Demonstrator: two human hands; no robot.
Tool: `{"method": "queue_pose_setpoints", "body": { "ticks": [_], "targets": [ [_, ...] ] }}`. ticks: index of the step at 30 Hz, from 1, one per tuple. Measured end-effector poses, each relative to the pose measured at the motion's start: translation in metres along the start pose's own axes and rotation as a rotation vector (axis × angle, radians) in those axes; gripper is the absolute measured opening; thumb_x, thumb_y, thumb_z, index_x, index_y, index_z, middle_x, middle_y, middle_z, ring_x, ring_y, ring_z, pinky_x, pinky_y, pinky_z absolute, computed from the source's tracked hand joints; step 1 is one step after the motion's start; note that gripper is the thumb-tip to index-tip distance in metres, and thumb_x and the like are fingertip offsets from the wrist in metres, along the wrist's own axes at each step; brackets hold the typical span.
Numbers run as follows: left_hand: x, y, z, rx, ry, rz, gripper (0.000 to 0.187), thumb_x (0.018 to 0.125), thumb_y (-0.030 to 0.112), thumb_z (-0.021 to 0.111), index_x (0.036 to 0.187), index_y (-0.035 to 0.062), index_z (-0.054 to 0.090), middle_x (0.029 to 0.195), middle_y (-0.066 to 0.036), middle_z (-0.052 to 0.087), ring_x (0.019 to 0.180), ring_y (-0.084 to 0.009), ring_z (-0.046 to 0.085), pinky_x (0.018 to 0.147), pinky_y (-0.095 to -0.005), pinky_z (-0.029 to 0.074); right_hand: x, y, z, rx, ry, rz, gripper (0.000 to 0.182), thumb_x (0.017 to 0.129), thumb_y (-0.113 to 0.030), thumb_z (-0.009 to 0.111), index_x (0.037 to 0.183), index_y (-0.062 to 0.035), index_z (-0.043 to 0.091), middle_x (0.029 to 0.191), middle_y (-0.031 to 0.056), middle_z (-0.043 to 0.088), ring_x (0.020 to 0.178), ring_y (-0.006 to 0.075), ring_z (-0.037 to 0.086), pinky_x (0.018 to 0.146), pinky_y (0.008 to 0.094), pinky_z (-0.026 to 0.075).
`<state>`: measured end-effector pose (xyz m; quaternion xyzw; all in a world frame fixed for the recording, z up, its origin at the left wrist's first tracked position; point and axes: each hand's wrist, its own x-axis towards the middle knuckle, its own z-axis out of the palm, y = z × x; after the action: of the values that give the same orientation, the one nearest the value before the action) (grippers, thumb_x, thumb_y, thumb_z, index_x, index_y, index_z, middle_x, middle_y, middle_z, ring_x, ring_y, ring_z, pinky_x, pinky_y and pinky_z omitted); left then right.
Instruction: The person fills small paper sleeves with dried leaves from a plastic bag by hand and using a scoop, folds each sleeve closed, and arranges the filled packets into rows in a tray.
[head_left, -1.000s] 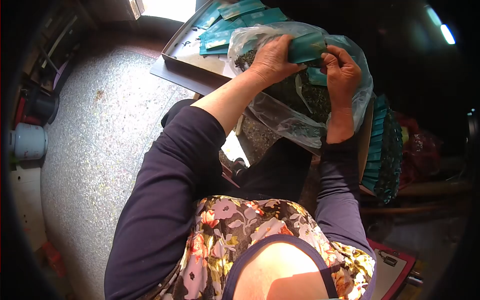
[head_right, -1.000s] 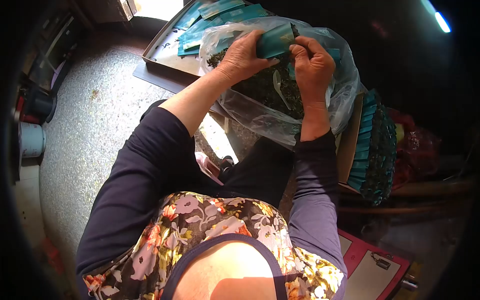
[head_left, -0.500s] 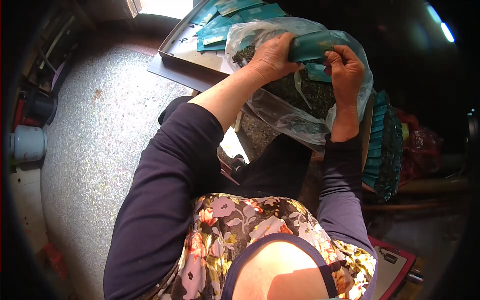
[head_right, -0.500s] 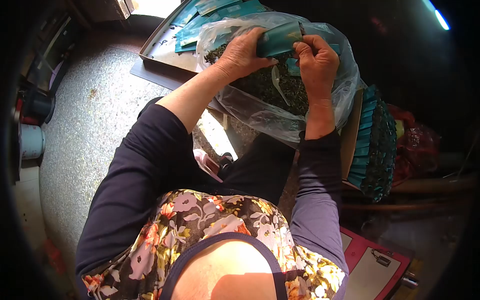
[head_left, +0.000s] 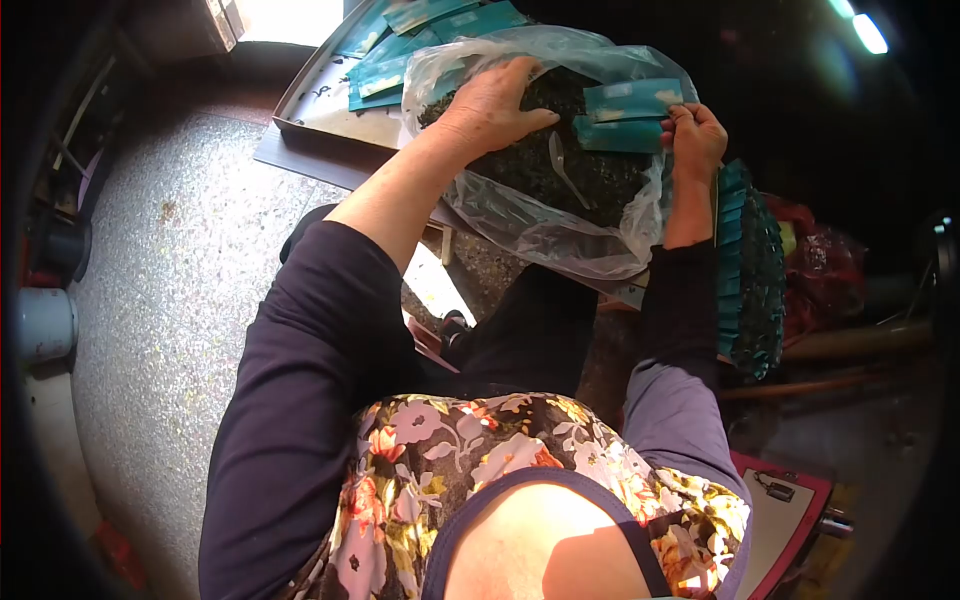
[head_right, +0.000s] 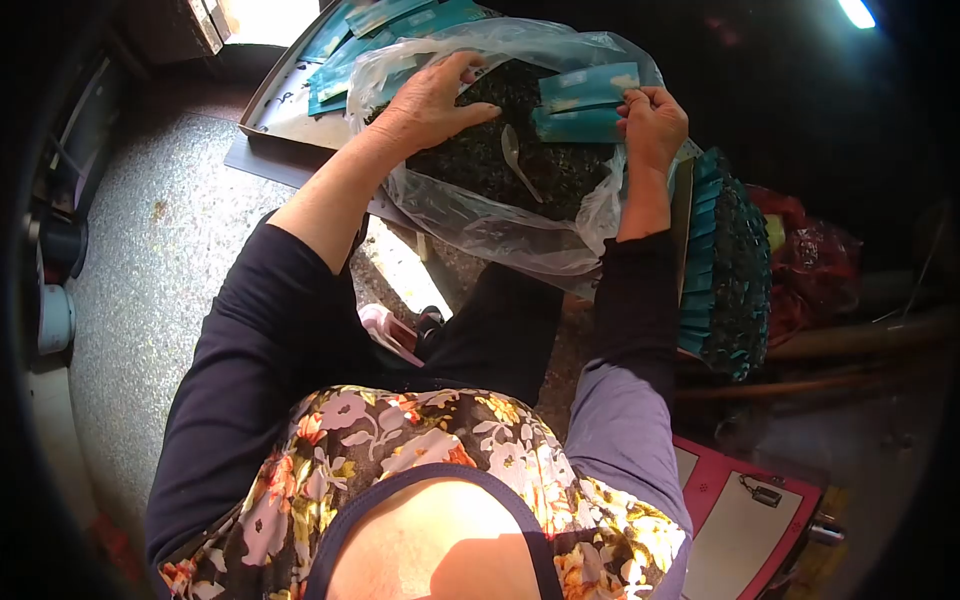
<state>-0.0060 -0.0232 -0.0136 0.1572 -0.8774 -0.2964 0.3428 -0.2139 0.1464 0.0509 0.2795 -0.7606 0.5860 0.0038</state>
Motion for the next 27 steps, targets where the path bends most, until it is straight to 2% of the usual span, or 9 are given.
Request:
{"method": "queue_pose_setpoints", "body": {
  "ticks": [8,13,15,19,20,22,23,25,27],
  "targets": [
    [0.001,0.001,-0.004,0.042,-0.019,-0.031,0.061,0.076,0.035,0.072,0.125,0.008,0.047,0.109,-0.016,0.059,0.101,-0.0313,0.058,0.084,-0.039,0.047,0.021,0.022,0.017,-0.292,0.03,-0.006,0.01,0.079,-0.009,0.063,0.074,-0.0005,0.064,0.061,0.0058,0.064,0.046,0.0097,0.058,0.043,0.0238,0.047],
    [0.002,0.001,-0.01,-0.001,-0.016,-0.034,0.061,0.077,0.034,0.072,0.125,0.008,0.046,0.109,-0.015,0.06,0.095,-0.0306,0.06,0.081,-0.0395,0.049,0.026,0.029,0.018,-0.32,0.033,-0.002,0.011,0.079,-0.01,0.063,0.079,-0.0003,0.066,0.061,0.0064,0.064,0.047,0.0107,0.059,0.043,0.0256,0.048],
    [0.004,0.002,-0.014,0.002,-0.02,-0.039,0.06,0.077,0.034,0.072,0.125,0.008,0.046,0.107,-0.015,0.061,0.092,-0.03,0.061,0.079,-0.0396,0.049,0.024,0.029,0.016,-0.3,0.02,0.054,0.01,0.081,-0.009,0.062,0.086,-0.0011,0.067,0.066,0.0047,0.064,0.049,0.0091,0.058,0.044,0.0224,0.046],
    [0.004,0.008,-0.022,-0.038,0.074,0.095,0.049,0.078,0.025,0.072,0.119,0.007,0.051,0.088,-0.011,0.064,0.077,-0.0253,0.064,0.07,-0.0348,0.051,0.019,0.023,0.009,-0.324,0.035,0.073,0.024,0.081,-0.011,0.064,0.103,-0.0025,0.066,0.07,0.005,0.065,0.051,0.008,0.057,0.044,0.0213,0.046],
    [0.006,0.009,-0.028,-0.028,0.126,0.157,0.044,0.079,0.021,0.071,0.117,0.0071,0.053,0.083,-0.01,0.065,0.076,-0.0235,0.064,0.069,-0.0331,0.052,0.021,0.03,0.005,-0.311,0.044,0.032,0.023,0.079,-0.012,0.065,0.1,-0.0026,0.067,0.069,0.0055,0.065,0.051,0.0095,0.058,0.045,0.0233,0.048],
    [0.017,0.003,-0.047,-0.18,0.219,0.213,0.039,0.076,0.025,0.071,0.107,0.0065,0.056,0.083,-0.014,0.065,0.083,-0.0335,0.063,0.073,-0.041,0.051,0.024,0.04,0.001,-0.305,0.06,-0.028,0.022,0.077,-0.012,0.066,0.098,-0.0032,0.068,0.067,0.006,0.065,0.051,0.0115,0.06,0.046,0.0255,0.049],
    [0.018,0.003,-0.066,-0.281,0.23,0.122,0.041,0.075,0.027,0.071,0.109,0.0084,0.059,0.09,-0.014,0.066,0.089,-0.0308,0.064,0.08,-0.0385,0.05,0.017,0.035,0.001,-0.315,0.07,-0.046,0.023,0.077,-0.012,0.067,0.098,-0.0037,0.067,0.068,0.006,0.066,0.052,0.0119,0.06,0.046,0.0257,0.049],
    [0.026,-0.018,-0.1,-0.388,0.203,-0.279,0.056,0.072,0.024,0.072,0.118,0.0018,0.051,0.112,-0.021,0.058,0.105,-0.0317,0.057,0.089,-0.042,0.045,0.006,0.033,-0.002,-0.37,0.063,-0.045,0.028,0.08,-0.011,0.066,0.107,-0.0055,0.064,0.069,0.004,0.064,0.052,0.0088,0.057,0.046,0.0233,0.046],
    [0.017,-0.057,-0.098,-0.194,0.324,-0.254,0.048,0.073,0.023,0.068,0.114,0.0015,0.053,0.111,-0.02,0.059,0.103,-0.0317,0.059,0.086,-0.0435,0.047,0.002,0.042,-0.007,-0.551,0.168,-0.373,0.034,0.078,-0.009,0.065,0.111,-0.008,0.062,0.071,0.0037,0.066,0.052,0.0098,0.058,0.051,0.0251,0.047]
  ]
}}
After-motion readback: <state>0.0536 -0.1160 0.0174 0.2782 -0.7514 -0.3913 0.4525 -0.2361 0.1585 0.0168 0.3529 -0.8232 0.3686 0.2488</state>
